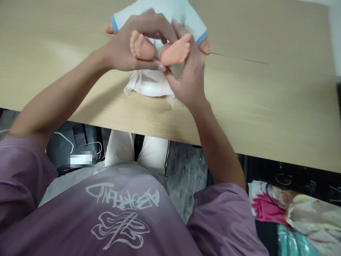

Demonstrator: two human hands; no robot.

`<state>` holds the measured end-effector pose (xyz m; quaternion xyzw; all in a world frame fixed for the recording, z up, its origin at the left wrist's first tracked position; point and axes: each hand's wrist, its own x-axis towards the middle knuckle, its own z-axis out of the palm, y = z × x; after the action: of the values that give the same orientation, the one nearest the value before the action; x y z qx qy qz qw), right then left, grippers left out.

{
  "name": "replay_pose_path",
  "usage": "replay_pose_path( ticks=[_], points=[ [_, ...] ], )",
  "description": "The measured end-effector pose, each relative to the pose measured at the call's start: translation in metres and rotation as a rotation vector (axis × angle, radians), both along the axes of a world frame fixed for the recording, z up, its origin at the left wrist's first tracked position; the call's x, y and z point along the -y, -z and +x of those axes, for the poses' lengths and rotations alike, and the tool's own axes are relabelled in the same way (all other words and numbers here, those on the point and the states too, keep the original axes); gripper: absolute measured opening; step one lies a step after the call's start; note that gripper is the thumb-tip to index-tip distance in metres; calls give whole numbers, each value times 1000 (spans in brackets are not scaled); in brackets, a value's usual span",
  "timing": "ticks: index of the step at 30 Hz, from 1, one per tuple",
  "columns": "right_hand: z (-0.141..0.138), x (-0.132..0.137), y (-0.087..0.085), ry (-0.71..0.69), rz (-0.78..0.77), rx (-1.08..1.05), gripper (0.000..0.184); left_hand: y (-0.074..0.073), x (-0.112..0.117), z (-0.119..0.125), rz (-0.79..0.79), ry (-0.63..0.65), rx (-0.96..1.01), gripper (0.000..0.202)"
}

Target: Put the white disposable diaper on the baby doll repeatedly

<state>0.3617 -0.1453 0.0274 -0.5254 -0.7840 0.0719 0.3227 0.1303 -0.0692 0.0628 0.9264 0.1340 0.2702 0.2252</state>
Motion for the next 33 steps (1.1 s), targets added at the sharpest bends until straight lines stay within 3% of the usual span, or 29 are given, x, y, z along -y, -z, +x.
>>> replay_pose_path(
  ticks=[2, 6, 12, 17, 20, 26, 28, 33],
  points=[
    [-2, 5, -3, -5, 2, 112, 79, 4, 1, -8, 70, 40, 32, 81],
    [15, 16, 6, 18, -10, 170, 68, 17, -7, -40, 193, 61, 74, 74],
    [45, 13, 51, -61, -85, 86, 73, 56, -19, -90, 177, 37, -124, 57],
    [51, 10, 76, -54, 12, 55, 74, 77, -22, -105, 196, 36, -206, 58],
    [51, 13, 75, -68, 29, 86, 68, 83, -23, -107, 213, 33, -248, 56],
    [50, 18, 59, -109, -135, 172, 64, 91, -20, -109, 151, 39, -241, 59],
    [52, 17, 58, -125, -155, 194, 64, 88, -17, -109, 98, 30, -228, 62],
    [57, 12, 64, -140, -201, 188, 61, 75, -9, -106, 7, 10, -248, 49]
  ],
)
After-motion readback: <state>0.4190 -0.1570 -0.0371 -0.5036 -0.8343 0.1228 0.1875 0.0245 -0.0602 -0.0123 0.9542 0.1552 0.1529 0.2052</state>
